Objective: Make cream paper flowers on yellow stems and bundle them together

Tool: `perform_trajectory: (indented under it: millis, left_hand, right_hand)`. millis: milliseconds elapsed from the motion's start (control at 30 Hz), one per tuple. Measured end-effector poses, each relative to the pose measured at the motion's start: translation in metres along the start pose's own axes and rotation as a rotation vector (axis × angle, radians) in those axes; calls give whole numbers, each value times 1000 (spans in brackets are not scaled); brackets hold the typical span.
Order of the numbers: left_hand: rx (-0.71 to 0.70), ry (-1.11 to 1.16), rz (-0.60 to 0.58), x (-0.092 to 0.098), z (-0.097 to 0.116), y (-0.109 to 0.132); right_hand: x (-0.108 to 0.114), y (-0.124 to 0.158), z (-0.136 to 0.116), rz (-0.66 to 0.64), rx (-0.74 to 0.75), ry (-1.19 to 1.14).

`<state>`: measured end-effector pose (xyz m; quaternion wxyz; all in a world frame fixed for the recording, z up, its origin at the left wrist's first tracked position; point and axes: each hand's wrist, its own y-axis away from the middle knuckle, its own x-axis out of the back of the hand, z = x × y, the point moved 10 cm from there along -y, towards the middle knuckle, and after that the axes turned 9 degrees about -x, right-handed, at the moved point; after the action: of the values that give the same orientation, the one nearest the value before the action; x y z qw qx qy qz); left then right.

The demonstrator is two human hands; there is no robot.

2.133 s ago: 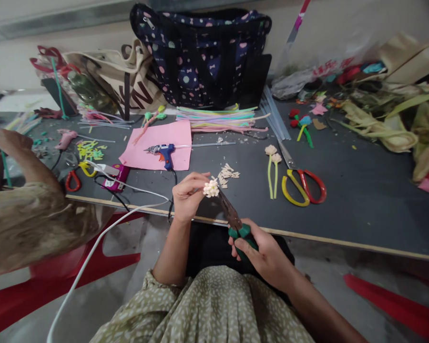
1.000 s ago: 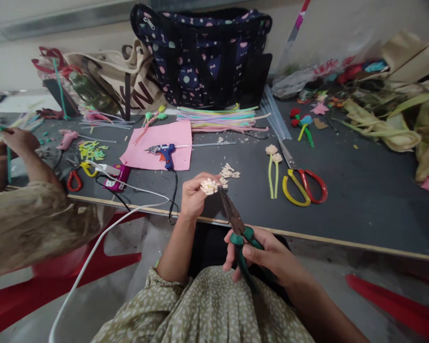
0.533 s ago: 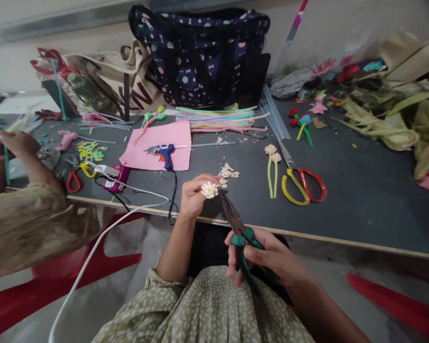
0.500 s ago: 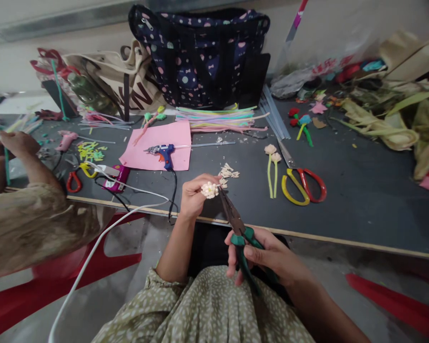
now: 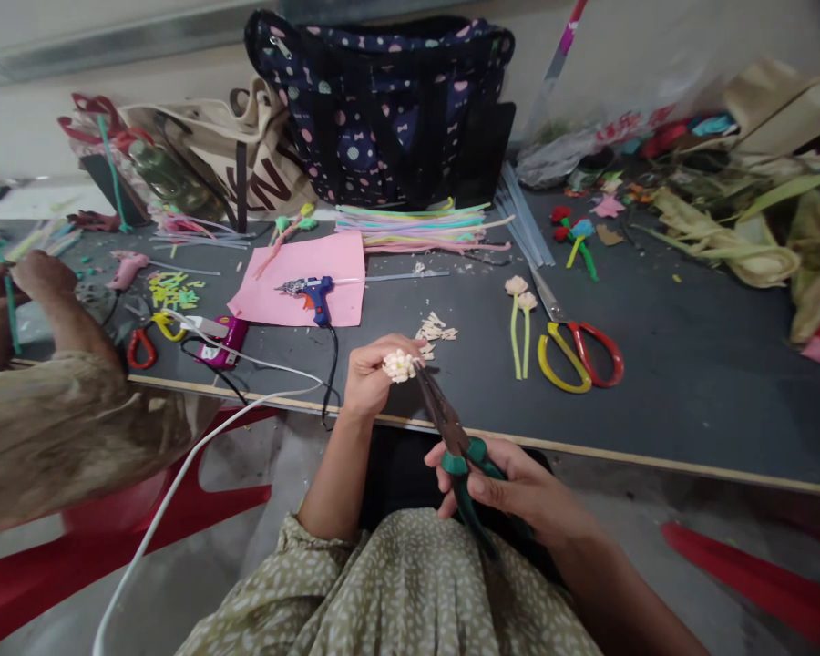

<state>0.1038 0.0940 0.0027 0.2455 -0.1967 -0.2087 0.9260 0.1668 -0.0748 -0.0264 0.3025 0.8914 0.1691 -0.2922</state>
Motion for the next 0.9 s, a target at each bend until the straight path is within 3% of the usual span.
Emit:
perform_trajectory:
  millis: [400, 900]
  left_hand:
    - [15, 25, 47, 5, -1, -1]
    - [12, -8, 7, 2, 2, -1]
  right_hand:
    - [4, -3, 9, 64, -76, 8]
    - [1, -2, 7, 27, -6, 33]
